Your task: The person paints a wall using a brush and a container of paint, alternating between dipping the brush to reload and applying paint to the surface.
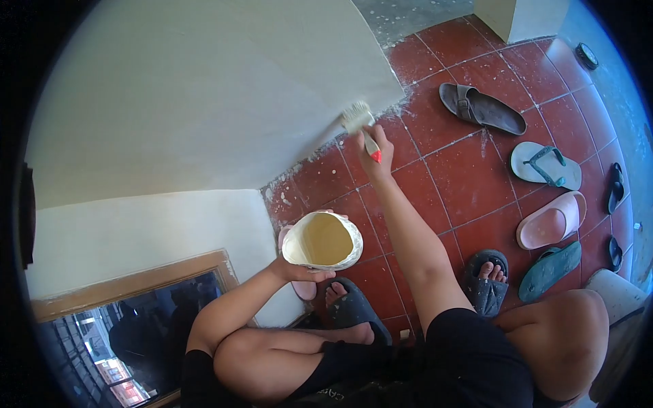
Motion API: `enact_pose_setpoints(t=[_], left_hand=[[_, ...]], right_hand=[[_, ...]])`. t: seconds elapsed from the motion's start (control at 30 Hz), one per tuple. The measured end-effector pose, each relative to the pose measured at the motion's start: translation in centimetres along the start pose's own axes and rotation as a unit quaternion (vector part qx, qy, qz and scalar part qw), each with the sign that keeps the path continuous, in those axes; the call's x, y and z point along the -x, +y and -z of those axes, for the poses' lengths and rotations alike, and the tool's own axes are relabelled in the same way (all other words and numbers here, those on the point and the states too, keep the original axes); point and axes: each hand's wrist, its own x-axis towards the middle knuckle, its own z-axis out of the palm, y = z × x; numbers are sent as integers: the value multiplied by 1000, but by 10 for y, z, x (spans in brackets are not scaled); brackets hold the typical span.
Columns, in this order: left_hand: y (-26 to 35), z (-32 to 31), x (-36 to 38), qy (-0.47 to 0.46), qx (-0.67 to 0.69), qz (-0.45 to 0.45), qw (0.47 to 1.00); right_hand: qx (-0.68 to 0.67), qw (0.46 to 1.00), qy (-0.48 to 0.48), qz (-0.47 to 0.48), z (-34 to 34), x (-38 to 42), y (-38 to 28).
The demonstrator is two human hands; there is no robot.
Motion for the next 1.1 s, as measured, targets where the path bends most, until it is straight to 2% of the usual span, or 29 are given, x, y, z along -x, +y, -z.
enact_pose_setpoints(t=[0.07,0.13,0.17,0.2,0.27,0.3,0.37,0.4,0.47,0.5,0.6,0.63,0.7,0.73,0.77,0.93,1.0,1.03,1.07,1.1], left_hand=[[0,0,-2,-5,-8,-5,1000],[5,-2,1,-1,23,10,1000],[6,-2,0,4,50,23,998],[5,0,-1,2,49,21,999],[4,3,0,-3,37,8,999],[3,4,1,-5,39,10,999],[2,8,1,-10,6,-17,1000],[2,9,1,-12,9,-17,1000],[3,9,2,-1,81,37,996],[1,9,1,0,83,37,996],[-2,12,-3,-12,26,-8,1000],[-2,12,-4,-13,24,-8,1000],[1,10,-7,-18,20,-13,1000],[3,11,-8,-17,3,-26,1000],[4,10,-7,-14,-11,-36,999],[-3,13,1,0,-22,-28,999],[-2,11,7,4,-32,-23,999],[-1,10,7,-2,-13,-26,1000],[1,9,7,-10,6,-29,1000],[2,8,7,-11,3,-30,999]], right_hand=[[14,1000,4,-13,-3,6,7],[30,993,64,-91,-10,10,5],[57,991,58,-102,-17,4,4],[39,992,62,-98,-29,-5,5],[112,983,128,-66,-41,-32,-35],[114,983,129,-69,-40,-36,-52],[-154,978,114,-81,-36,-47,-80],[-151,978,115,-82,-31,-50,-95],[-352,931,87,-49,-19,-42,-119],[-406,908,85,-54,-16,-38,-121],[-398,913,59,-72,-21,-30,-102],[-392,912,54,-112,-28,-27,-77],[-343,931,56,-110,-30,-15,-15],[-296,947,58,-110,-29,-17,-12],[-331,927,67,-161,-26,-11,-7],[-278,935,92,-199,-21,3,10],[-195,947,138,-213,-29,-3,9],[-156,953,127,-225,-35,-8,8],[23,983,140,-115,-42,-14,7],[-61,972,133,-181,-45,-22,-3]])
